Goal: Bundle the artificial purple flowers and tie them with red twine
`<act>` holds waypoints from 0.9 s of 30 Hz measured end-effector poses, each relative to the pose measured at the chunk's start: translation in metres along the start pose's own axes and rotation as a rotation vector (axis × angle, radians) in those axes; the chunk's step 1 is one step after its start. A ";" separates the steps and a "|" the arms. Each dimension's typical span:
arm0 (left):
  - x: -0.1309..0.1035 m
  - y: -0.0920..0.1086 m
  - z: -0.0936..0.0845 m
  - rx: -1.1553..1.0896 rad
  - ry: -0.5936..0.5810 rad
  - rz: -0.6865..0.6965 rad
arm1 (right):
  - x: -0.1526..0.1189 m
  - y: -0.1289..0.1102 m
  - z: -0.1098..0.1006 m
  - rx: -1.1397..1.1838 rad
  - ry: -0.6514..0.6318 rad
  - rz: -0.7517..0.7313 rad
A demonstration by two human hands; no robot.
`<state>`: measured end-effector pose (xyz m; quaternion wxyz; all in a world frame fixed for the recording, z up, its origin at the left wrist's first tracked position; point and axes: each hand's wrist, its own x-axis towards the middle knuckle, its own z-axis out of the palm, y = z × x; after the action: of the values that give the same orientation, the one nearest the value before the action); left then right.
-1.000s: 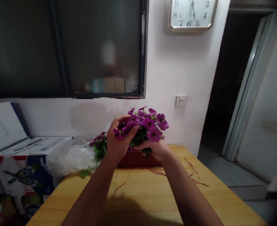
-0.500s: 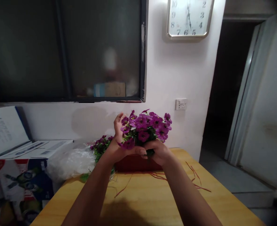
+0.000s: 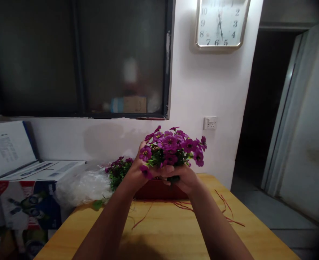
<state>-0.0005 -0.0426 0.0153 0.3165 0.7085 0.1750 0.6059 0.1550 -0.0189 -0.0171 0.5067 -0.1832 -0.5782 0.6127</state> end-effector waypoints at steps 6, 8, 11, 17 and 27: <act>0.002 -0.007 -0.014 0.032 -0.080 0.125 | -0.002 -0.002 0.007 -0.097 -0.022 0.006; 0.002 -0.008 -0.017 -0.001 -0.121 0.116 | -0.003 -0.002 0.006 -0.082 -0.050 0.034; 0.000 -0.005 -0.018 -0.052 -0.115 0.104 | -0.003 -0.002 0.004 -0.020 -0.080 0.068; -0.002 -0.003 -0.011 -0.162 -0.040 -0.004 | -0.001 -0.003 0.003 0.162 -0.187 0.090; -0.001 -0.013 0.012 -0.078 0.176 0.090 | 0.001 0.006 0.007 -0.039 0.078 0.023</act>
<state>0.0125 -0.0363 0.0052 0.2997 0.6469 0.1461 0.6858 0.1463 -0.0207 -0.0200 0.5181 -0.2233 -0.5677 0.5995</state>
